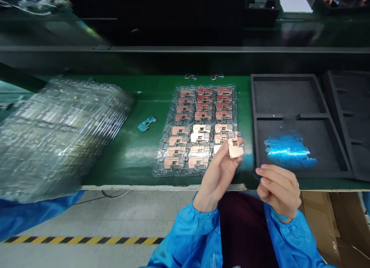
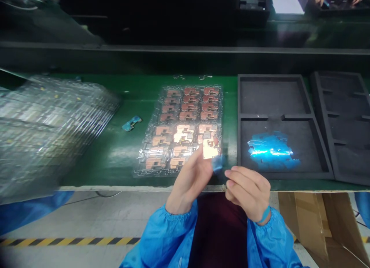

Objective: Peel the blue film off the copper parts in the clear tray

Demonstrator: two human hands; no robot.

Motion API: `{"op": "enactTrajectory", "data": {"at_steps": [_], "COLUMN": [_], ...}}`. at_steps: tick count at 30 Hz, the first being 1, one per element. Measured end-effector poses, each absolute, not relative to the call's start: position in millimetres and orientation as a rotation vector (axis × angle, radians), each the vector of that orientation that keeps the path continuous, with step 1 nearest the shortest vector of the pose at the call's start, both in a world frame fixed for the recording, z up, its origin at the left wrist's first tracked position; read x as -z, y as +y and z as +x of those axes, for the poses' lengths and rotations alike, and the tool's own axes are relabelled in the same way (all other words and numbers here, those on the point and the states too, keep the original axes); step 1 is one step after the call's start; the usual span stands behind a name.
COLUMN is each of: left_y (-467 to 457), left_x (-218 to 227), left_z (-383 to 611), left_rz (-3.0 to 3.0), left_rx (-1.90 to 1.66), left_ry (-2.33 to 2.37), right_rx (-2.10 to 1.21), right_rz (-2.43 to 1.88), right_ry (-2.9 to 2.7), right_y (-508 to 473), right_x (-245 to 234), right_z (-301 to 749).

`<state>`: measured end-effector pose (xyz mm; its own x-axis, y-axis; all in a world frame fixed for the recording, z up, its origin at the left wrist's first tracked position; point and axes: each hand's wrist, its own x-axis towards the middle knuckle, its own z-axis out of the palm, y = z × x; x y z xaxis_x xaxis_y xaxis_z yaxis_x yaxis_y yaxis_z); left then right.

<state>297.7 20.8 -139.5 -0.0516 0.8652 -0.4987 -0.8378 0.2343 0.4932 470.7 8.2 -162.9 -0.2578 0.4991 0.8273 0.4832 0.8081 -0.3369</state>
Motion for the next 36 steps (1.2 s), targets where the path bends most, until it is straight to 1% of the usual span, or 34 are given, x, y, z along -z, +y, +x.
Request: {"op": "enactTrajectory", "data": {"at_steps": [2, 5, 7, 9, 11, 12, 13, 14, 16, 17, 19, 23, 28, 33, 36], "left_y": [21.0, 19.7, 18.1, 16.4, 14.6, 13.7, 12.6, 11.6, 9.3, 8.2, 6.5, 5.9, 7.6, 7.9, 9.3], "left_x": [140.4, 138.4, 136.0, 134.9, 136.6, 138.5, 140.6, 142.8, 145.9, 146.2, 144.2, 135.3, 131.0, 130.6, 131.9], "left_z": [296.5, 295.5, 296.0, 297.6, 300.2, 301.8, 303.5, 305.4, 308.8, 310.3, 312.6, 314.2, 314.6, 317.3, 318.6], "left_rz": [0.049, 0.128, 0.194, 0.271, 0.346, 0.377, 0.402, 0.424, 0.475, 0.507, 0.563, 0.609, 0.618, 0.608, 0.602], "left_rx": [-1.391, -1.371, -1.352, -1.343, -1.339, -1.344, -1.356, -1.372, -1.401, -1.405, -1.405, -1.425, -1.446, -1.409, -1.404], "left_ry": [0.866, 0.9, 0.93, 0.965, 1.019, 1.056, 1.095, 1.13, 1.174, 1.187, 1.22, 1.309, 1.354, 1.335, 1.341], "right_rx": [-0.066, -0.019, -0.03, -0.021, 0.015, -0.027, -0.138, -0.319, -0.766, -0.937, -1.096, -1.073, -1.131, -1.02, -1.029], "right_rz": [-0.87, -1.267, -1.545, -1.675, -1.657, -1.601, -1.528, -1.435, -1.246, -1.188, -1.161, -1.185, -1.18, -1.217, -1.193], "right_ry": [-1.695, -1.412, -1.452, -1.595, -1.654, -1.649, -1.636, -1.628, -1.601, -1.565, -1.461, -1.294, -1.278, -1.17, -1.145], "right_y": [11.5, 29.2, 44.5, 55.6, 58.5, 56.7, 53.2, 48.7, 39.6, 36.1, 32.5, 33.8, 32.9, 30.3, 31.0], "right_x": [163.3, 167.6, 171.0, 171.5, 167.8, 164.6, 160.9, 157.1, 150.8, 148.8, 147.7, 151.4, 153.7, 155.8, 157.7], "right_z": [475.0, 492.1, 508.2, 519.7, 519.7, 514.6, 506.6, 496.7, 474.8, 464.8, 449.8, 440.0, 438.3, 430.5, 426.7]}}
